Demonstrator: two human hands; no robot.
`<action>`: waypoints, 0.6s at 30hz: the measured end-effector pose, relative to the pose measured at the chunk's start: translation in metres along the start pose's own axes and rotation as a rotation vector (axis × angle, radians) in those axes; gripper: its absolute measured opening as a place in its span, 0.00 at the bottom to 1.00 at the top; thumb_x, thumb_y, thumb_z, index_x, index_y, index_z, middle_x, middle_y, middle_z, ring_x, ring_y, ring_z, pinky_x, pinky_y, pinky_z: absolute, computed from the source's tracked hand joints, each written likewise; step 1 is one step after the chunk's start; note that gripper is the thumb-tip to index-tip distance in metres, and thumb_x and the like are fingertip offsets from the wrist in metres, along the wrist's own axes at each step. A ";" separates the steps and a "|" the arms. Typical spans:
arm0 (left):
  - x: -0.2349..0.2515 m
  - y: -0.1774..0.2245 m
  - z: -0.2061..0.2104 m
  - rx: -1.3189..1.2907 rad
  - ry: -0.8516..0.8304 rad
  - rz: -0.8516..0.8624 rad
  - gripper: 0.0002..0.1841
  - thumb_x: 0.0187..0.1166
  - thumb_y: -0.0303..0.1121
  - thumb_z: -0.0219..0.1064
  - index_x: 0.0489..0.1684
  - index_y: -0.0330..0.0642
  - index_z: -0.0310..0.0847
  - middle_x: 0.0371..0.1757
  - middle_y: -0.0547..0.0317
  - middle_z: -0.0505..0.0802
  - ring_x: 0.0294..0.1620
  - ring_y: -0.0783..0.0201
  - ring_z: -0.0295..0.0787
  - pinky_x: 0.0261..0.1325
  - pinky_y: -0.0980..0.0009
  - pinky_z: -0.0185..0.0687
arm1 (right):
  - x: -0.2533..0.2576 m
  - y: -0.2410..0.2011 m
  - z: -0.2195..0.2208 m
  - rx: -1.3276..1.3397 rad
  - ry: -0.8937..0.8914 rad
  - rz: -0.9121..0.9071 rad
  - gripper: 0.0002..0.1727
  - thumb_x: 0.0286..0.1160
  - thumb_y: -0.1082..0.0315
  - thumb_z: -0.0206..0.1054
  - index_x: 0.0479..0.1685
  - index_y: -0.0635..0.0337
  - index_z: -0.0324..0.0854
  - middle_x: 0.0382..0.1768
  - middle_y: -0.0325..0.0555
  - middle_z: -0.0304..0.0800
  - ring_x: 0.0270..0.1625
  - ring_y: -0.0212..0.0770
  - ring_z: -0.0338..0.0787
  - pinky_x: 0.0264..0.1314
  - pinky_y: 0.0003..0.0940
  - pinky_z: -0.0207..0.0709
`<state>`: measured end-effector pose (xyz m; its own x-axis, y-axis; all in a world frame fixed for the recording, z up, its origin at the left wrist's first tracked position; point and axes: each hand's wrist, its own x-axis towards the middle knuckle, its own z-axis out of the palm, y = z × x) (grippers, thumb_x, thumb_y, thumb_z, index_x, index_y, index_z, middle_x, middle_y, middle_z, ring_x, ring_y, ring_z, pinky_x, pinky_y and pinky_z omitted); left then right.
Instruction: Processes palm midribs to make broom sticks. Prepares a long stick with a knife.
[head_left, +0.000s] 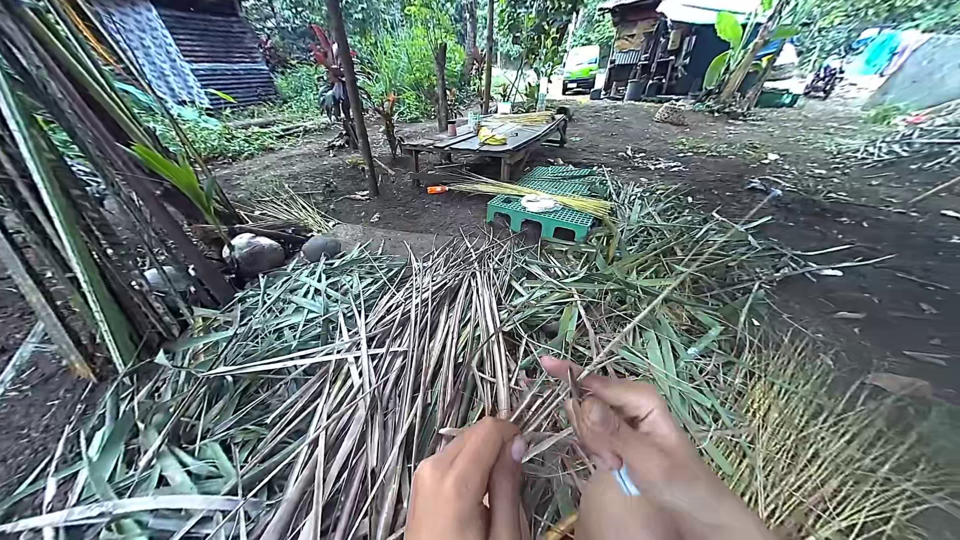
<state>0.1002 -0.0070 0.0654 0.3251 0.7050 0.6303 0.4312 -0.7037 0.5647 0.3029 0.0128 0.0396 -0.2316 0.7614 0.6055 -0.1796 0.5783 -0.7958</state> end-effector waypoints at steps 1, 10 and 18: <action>-0.001 0.001 -0.001 -0.002 -0.003 0.002 0.14 0.86 0.29 0.58 0.34 0.32 0.86 0.22 0.56 0.86 0.22 0.74 0.77 0.27 0.80 0.71 | 0.002 -0.001 -0.005 -0.006 0.027 -0.009 0.22 0.90 0.52 0.56 0.71 0.54 0.83 0.16 0.16 0.69 0.19 0.09 0.67 0.23 0.07 0.63; -0.017 -0.009 -0.020 0.039 -0.095 -0.081 0.14 0.86 0.29 0.57 0.34 0.31 0.87 0.20 0.56 0.85 0.20 0.73 0.76 0.26 0.79 0.71 | 0.018 -0.007 -0.055 0.144 0.440 0.071 0.20 0.89 0.66 0.48 0.71 0.56 0.80 0.10 0.21 0.72 0.13 0.19 0.72 0.22 0.14 0.71; -0.016 -0.007 -0.012 0.028 -0.148 -0.121 0.15 0.88 0.29 0.55 0.39 0.31 0.88 0.21 0.56 0.87 0.20 0.70 0.82 0.28 0.75 0.78 | -0.006 -0.008 -0.001 0.129 -0.198 0.269 0.29 0.88 0.50 0.57 0.83 0.56 0.72 0.18 0.17 0.69 0.17 0.12 0.66 0.20 0.11 0.63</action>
<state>0.0815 -0.0143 0.0577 0.3889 0.7909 0.4724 0.4967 -0.6119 0.6155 0.3069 0.0038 0.0425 -0.4654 0.8026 0.3732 -0.2035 0.3134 -0.9276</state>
